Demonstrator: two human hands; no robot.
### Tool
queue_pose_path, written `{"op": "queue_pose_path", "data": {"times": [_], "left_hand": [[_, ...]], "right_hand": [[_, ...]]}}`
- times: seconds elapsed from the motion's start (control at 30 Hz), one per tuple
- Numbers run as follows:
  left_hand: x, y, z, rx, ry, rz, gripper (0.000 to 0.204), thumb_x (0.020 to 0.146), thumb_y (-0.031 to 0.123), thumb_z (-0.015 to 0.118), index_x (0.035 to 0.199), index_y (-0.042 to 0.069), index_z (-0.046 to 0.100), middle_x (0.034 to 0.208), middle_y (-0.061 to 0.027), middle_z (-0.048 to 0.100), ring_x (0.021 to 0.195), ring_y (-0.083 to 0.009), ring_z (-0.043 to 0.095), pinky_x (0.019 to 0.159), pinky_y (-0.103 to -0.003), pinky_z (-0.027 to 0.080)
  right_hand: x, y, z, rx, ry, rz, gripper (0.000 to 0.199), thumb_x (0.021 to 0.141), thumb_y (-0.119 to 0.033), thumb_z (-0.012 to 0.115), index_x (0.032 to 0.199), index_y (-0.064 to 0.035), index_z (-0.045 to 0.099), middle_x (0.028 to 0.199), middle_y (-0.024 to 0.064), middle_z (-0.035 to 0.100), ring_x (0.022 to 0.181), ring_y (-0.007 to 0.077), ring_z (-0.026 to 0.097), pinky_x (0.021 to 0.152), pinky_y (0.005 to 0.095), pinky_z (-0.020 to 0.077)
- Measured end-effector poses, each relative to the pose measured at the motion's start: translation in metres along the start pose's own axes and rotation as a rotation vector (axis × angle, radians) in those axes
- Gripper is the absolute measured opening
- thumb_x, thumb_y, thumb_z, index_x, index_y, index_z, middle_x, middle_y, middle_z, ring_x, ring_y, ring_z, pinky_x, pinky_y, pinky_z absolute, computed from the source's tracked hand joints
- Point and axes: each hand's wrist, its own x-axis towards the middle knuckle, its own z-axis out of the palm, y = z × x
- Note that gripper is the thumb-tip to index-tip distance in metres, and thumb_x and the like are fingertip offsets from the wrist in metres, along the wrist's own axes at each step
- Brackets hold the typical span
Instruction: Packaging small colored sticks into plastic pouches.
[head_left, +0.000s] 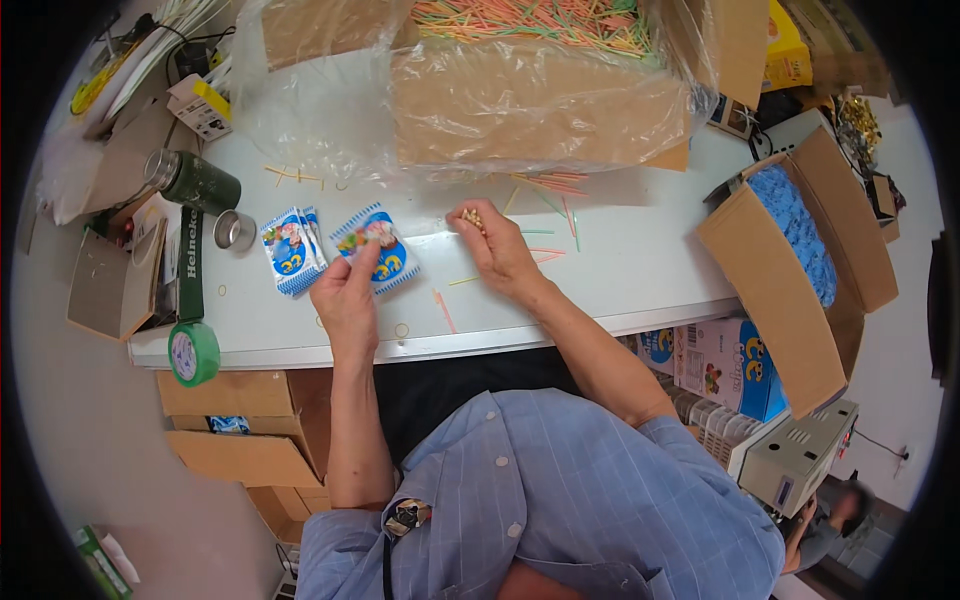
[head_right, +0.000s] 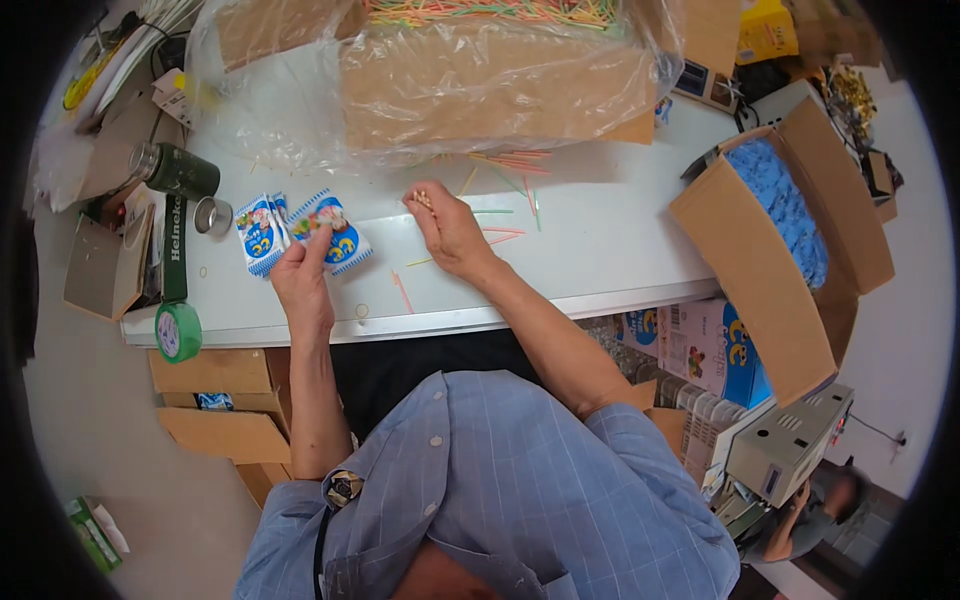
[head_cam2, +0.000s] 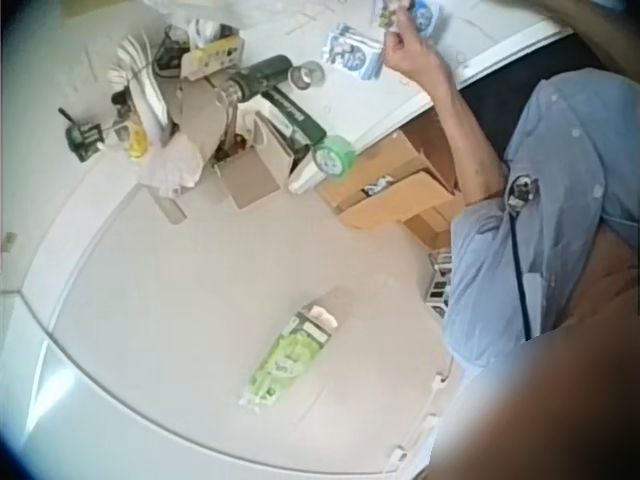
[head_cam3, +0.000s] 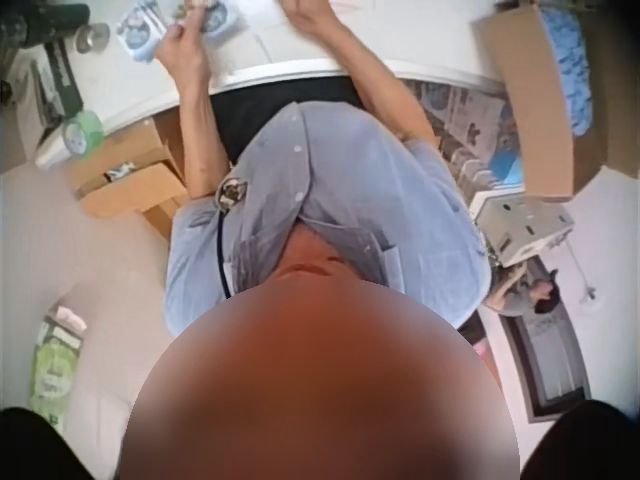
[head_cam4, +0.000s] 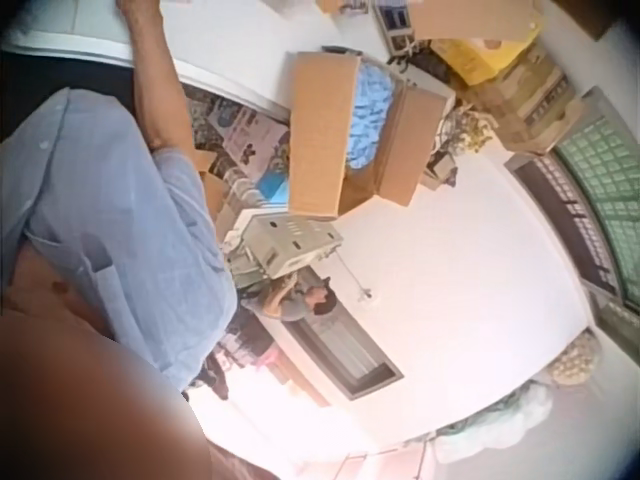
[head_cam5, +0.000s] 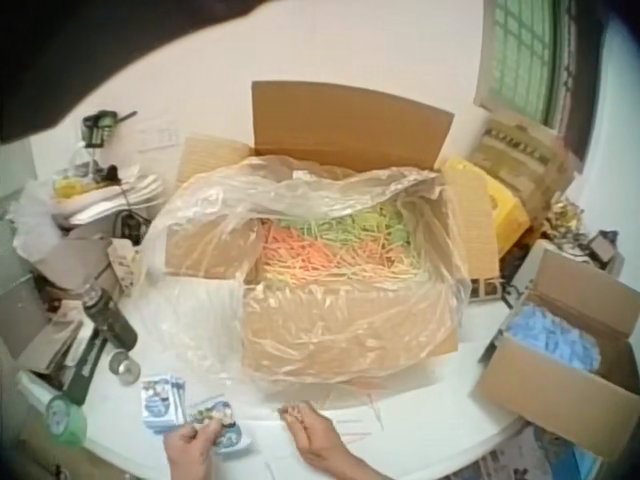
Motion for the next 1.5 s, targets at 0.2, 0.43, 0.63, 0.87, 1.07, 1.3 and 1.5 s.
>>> {"op": "queue_pose_path", "data": {"times": [0.2,0.43,0.63,0.87,1.07,1.3,1.5], "left_hand": [[-0.015,0.000,-0.026,0.228,-0.241,-0.044,0.019,0.092,0.014,0.068,0.091,-0.004,0.074,0.077,-0.0022,0.070,0.070,-0.0026,0.058,0.062,-0.019,0.045],[-0.020,0.005,-0.027,0.317,-0.504,-0.154,0.017,0.091,0.011,0.068,0.095,-0.005,0.074,0.083,-0.0056,0.073,0.073,-0.0062,0.063,0.068,-0.022,0.051],[-0.027,0.010,-0.014,0.358,-0.669,-0.196,0.017,0.091,0.012,0.069,0.098,-0.003,0.075,0.082,-0.0050,0.073,0.074,-0.0068,0.064,0.069,-0.022,0.052],[-0.027,0.008,-0.002,0.308,-0.738,-0.222,0.021,0.092,0.017,0.067,0.095,-0.002,0.075,0.079,-0.0051,0.073,0.072,-0.0051,0.061,0.067,-0.021,0.049],[-0.027,0.006,-0.001,0.265,-0.728,-0.254,0.022,0.092,0.018,0.068,0.094,-0.003,0.075,0.080,-0.0056,0.072,0.073,-0.0059,0.062,0.067,-0.022,0.049],[-0.028,0.006,-0.001,0.273,-0.704,-0.271,0.022,0.092,0.018,0.069,0.094,-0.003,0.075,0.080,-0.0057,0.072,0.073,-0.0062,0.063,0.067,-0.022,0.050],[-0.028,-0.004,-0.002,0.244,-0.667,-0.263,0.018,0.090,0.011,0.070,0.101,-0.003,0.073,0.085,-0.0058,0.073,0.076,-0.0068,0.064,0.070,-0.022,0.052]], "right_hand": [[-0.002,0.005,-0.001,-0.040,-0.028,-0.012,0.017,0.101,-0.015,0.052,0.112,-0.0037,0.056,0.102,0.0105,0.068,0.093,0.0164,0.063,0.085,0.0286,0.0484],[0.007,-0.028,-0.012,0.948,0.067,0.247,0.019,0.102,-0.018,0.051,0.114,-0.0040,0.052,0.106,0.0111,0.067,0.112,0.0286,0.063,0.100,0.0381,0.0480],[-0.001,-0.060,-0.017,1.199,-0.121,0.090,0.017,0.102,-0.017,0.050,0.116,-0.0063,0.051,0.108,0.0120,0.066,0.117,0.0335,0.061,0.105,0.0443,0.0460],[-0.013,-0.059,-0.015,1.189,-0.192,0.081,0.016,0.102,-0.015,0.048,0.116,-0.0062,0.051,0.106,0.0120,0.068,0.118,0.0346,0.060,0.112,0.0473,0.0373],[-0.016,-0.052,-0.014,1.175,-0.214,0.109,0.017,0.102,-0.016,0.048,0.116,-0.0056,0.050,0.106,0.0134,0.068,0.116,0.0353,0.062,0.114,0.0480,0.0343],[-0.019,-0.046,-0.013,1.003,-0.293,0.114,0.017,0.103,-0.016,0.049,0.114,-0.0047,0.052,0.102,0.0132,0.068,0.115,0.0332,0.062,0.107,0.0440,0.0416],[-0.019,-0.045,-0.009,0.808,-0.212,0.145,0.022,0.103,-0.019,0.049,0.116,-0.0025,0.054,0.099,0.0114,0.067,0.119,0.0300,0.060,0.100,0.0414,0.0476]]}}
